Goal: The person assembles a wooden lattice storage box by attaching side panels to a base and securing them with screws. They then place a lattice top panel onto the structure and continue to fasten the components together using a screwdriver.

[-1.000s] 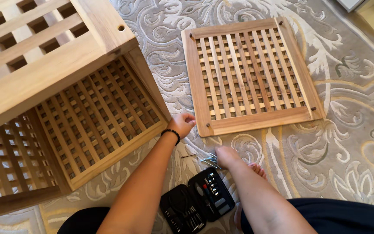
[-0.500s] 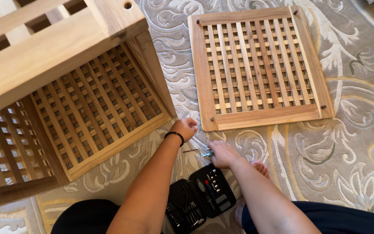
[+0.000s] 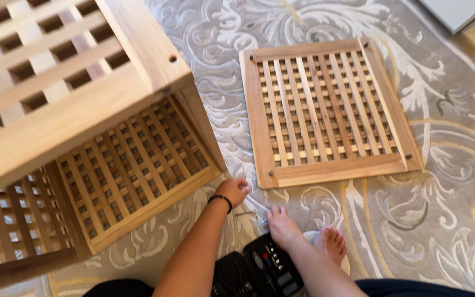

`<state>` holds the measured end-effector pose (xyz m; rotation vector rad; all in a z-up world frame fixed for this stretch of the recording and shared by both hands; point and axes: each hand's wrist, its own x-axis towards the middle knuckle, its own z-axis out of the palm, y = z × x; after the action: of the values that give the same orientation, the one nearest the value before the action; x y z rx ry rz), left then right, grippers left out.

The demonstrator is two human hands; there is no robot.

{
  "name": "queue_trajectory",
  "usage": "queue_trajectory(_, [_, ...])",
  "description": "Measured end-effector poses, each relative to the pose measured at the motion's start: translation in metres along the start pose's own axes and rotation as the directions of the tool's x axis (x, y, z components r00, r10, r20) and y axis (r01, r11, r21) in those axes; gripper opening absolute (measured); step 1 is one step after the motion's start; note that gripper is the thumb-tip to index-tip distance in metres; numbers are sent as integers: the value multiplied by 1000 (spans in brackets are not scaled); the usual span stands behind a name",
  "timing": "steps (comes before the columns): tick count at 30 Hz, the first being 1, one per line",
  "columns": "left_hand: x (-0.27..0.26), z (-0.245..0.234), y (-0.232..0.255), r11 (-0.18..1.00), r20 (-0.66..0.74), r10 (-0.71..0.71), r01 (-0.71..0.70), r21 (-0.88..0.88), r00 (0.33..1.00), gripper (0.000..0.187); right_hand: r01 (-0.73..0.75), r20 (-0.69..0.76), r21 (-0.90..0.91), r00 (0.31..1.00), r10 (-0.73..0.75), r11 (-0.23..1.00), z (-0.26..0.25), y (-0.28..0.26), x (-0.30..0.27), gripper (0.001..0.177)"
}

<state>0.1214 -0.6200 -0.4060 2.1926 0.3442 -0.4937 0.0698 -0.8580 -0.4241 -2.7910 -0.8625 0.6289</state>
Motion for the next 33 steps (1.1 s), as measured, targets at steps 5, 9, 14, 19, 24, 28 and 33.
queue_trajectory(5, [-4,0,-6,1000,0,-19,19,-23,1000,33,12,-38,-8,999,-12,1000,11,3,-1,30])
queue_trajectory(9, [-12,-9,0,996,18,-55,56,-63,998,32,52,-146,71,988,-42,996,20,9,-3,26])
queue_trajectory(14, [-21,-14,8,986,67,-121,127,-106,990,34,66,-93,110,994,-56,992,31,31,3,26])
queue_trajectory(19, [-7,-18,15,994,31,-74,76,-78,997,33,-119,-164,240,973,161,963,17,51,25,30])
queue_trajectory(24, [4,-14,26,994,-1,-93,93,-50,996,30,-127,-348,389,897,273,913,-29,62,99,25])
queue_trajectory(28, [2,5,29,984,111,-125,108,142,986,24,-77,-320,344,927,194,936,-63,67,150,26])
queue_trajectory(33, [-5,53,-4,859,256,56,-177,480,965,25,-185,-118,200,970,211,962,-73,60,180,33])
